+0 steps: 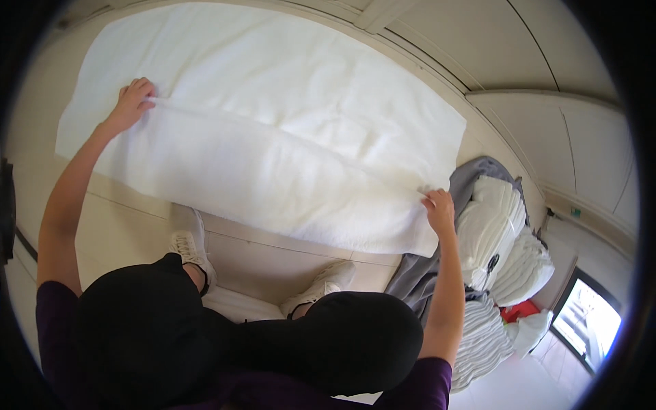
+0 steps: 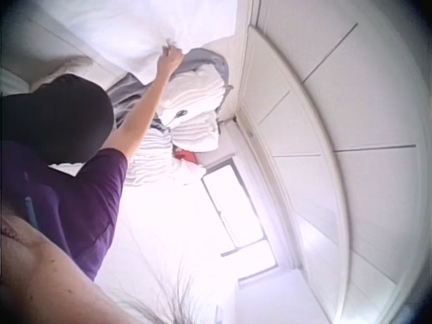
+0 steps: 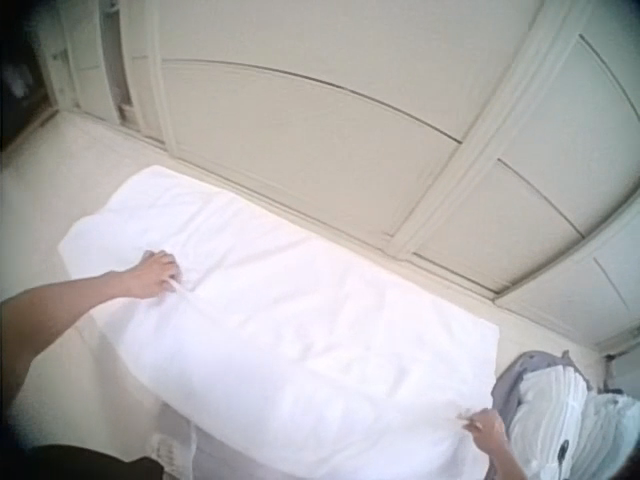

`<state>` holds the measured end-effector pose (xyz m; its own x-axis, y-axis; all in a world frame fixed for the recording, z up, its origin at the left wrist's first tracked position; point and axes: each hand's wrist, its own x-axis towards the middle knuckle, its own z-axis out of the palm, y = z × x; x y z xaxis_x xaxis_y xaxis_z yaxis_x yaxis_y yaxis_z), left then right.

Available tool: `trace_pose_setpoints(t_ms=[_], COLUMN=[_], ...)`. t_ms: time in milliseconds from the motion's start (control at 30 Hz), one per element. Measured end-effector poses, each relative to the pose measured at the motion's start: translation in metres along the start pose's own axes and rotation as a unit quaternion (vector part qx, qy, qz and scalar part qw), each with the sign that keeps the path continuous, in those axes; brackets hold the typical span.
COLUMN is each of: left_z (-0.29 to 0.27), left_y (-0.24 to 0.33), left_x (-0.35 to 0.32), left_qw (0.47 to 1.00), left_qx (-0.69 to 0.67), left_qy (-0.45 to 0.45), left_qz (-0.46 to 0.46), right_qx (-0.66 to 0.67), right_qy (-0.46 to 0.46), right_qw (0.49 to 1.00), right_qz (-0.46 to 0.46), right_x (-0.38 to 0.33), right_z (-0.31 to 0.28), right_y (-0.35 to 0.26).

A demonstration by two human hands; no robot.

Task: The person takes towels from a pile, unfolds them on the floor, folds them by hand, and stacks them together.

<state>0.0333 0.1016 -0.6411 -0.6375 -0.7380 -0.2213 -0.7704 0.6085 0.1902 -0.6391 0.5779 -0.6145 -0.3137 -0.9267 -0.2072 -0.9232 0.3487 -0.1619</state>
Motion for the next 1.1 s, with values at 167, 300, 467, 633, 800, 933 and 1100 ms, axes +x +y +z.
trace_pose_setpoints(t_ms=[167, 300, 467, 633, 800, 933, 1100], left_z=[-0.008, 0.002, 0.002, -0.022, -0.027, -0.008, -0.02], left_y=[-0.005, 0.005, -0.002, -0.021, 0.033, 0.106, 0.117], left_x=[0.009, 0.018, 0.014, 0.061, 0.184, 0.24, 0.236], left_qw=[0.994, 0.995, 0.997, 0.975, 0.973, 0.991, 0.99], left_qx=[-0.056, -0.018, 0.001, 0.166, -0.032, 0.027, 0.084], left_qy=[-0.079, -0.045, -0.031, 0.021, 0.228, 0.099, 0.098], left_qz=[-0.052, -0.083, -0.066, -0.149, 0.021, 0.086, 0.061], right_qx=[0.138, 0.114, -0.009, -0.096, -0.054, -0.065, -0.226], right_qy=[0.014, -0.034, -0.008, 0.014, 0.161, 0.121, 0.012], right_qw=[0.989, 0.988, 0.997, 0.973, 0.976, 0.984, 0.97], right_qz=[0.056, 0.103, 0.081, 0.208, 0.138, 0.114, 0.086], right_x=[0.0, 0.027, 0.037, 0.067, 0.189, 0.265, 0.274], right_z=[-0.008, 0.011, 0.02, -0.013, -0.023, -0.01, -0.012], right_y=[0.026, 0.02, 0.004, 0.008, -0.019, -0.06, -0.076])
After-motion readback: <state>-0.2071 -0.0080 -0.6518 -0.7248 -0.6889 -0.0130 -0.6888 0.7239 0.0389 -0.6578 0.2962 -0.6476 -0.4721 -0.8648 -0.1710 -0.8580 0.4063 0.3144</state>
